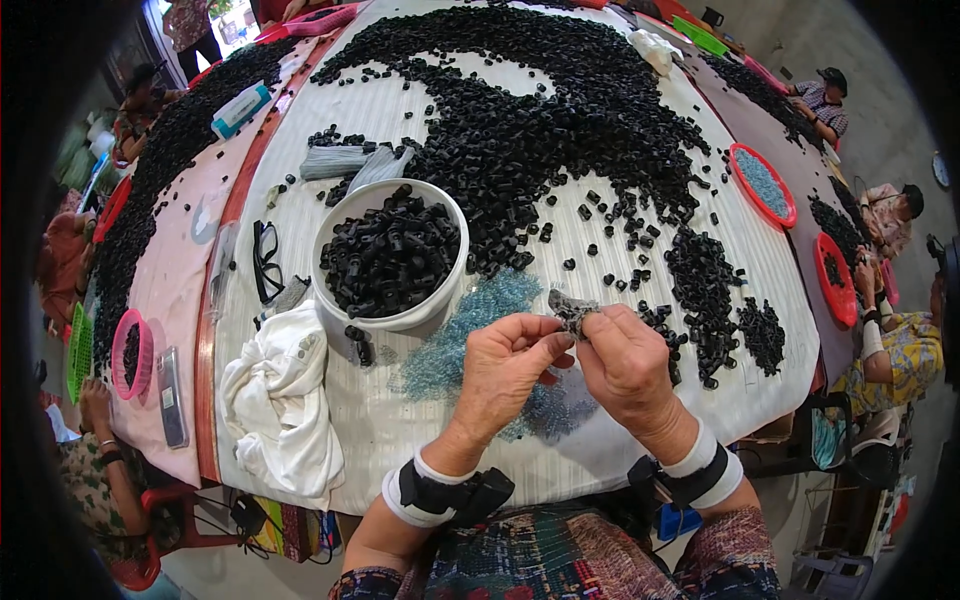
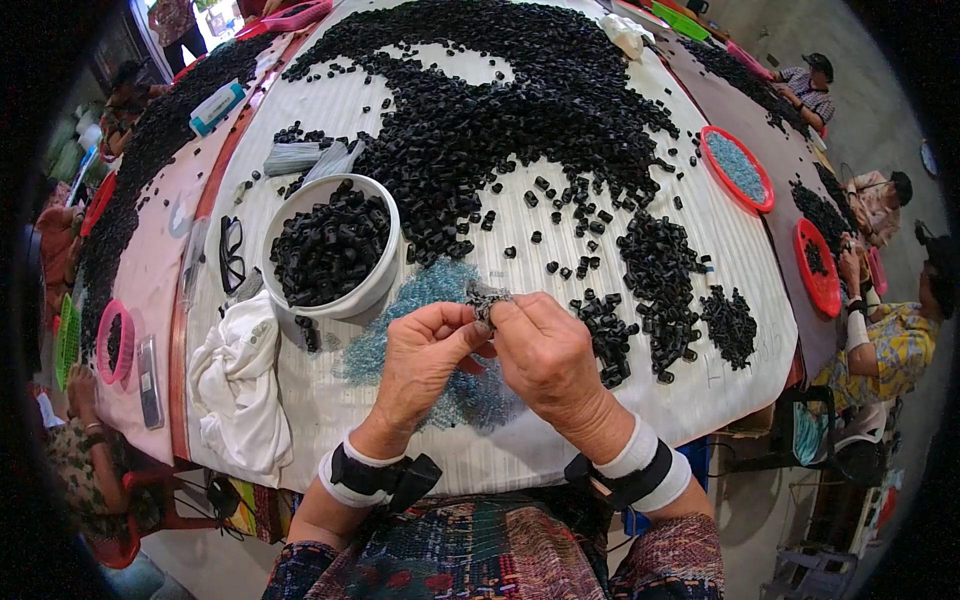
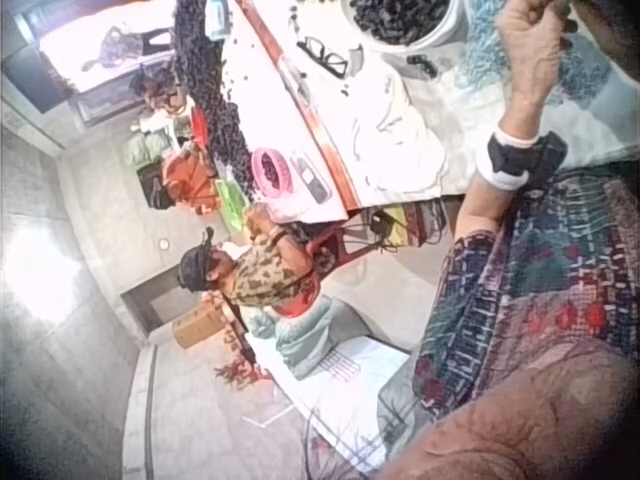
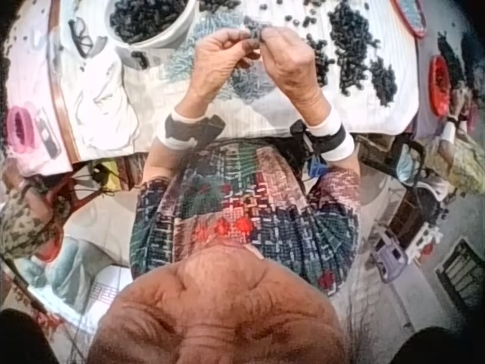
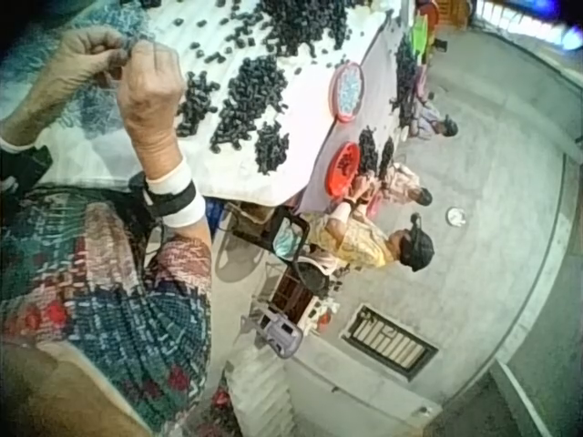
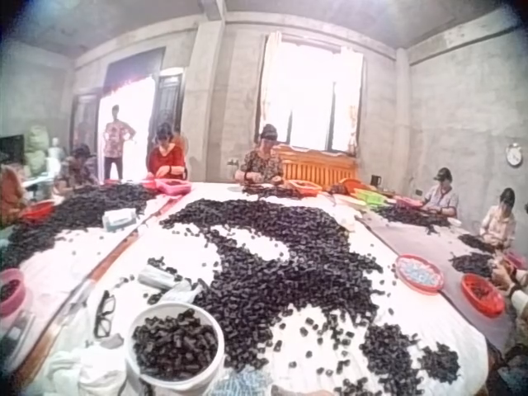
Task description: Manually inspect and separate plastic shoe components or hardware fasteners at a shared table.
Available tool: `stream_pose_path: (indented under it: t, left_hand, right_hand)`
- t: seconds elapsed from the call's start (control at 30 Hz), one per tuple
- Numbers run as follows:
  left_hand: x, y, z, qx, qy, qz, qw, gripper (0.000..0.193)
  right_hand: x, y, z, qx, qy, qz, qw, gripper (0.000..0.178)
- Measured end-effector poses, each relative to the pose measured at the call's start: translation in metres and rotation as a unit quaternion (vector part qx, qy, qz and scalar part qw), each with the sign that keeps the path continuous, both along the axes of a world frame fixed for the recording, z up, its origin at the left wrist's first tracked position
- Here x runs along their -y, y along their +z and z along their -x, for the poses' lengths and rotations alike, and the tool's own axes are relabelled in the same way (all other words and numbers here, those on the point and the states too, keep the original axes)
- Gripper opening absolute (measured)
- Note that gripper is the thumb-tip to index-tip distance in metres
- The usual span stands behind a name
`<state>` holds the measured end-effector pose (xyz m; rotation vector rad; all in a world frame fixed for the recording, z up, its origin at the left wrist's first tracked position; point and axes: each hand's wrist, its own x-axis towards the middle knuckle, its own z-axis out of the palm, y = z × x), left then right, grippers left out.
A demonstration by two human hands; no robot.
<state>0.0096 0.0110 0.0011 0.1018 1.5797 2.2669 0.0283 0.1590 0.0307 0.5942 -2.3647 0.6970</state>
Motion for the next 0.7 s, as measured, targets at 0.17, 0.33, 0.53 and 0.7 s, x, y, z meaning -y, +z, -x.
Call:
stream_pose_path:
  t: [0.17, 0.33, 0.53, 0.7]
  left_hand:
    - [0.000, 0.002, -0.001, 0.006, 0.012, 0.011, 1.000, 0.010]
    - [0.001, -0.006, 0.001, 0.010, 0.005, 0.024, 1.000, 0.016]
    - [0.004, -0.005, 0.004, 0.060, -0.002, -0.034, 0.998, 0.016]
    - [0.003, -0.003, 0.004, 0.097, -0.001, -0.060, 0.993, 0.010]
  right_hand:
    - [0.001, -0.001, -0.002, 0.015, 0.006, 0.000, 1.000, 0.014]
    - [0.004, -0.003, -0.003, 0.014, 0.016, -0.022, 1.000, 0.016]
    - [0.003, 0.000, -0.001, 0.077, 0.031, 0.090, 0.992, 0.020]
    - [-0.002, 0.007, -0.001, 0.090, 0.042, 0.045, 0.994, 0.038]
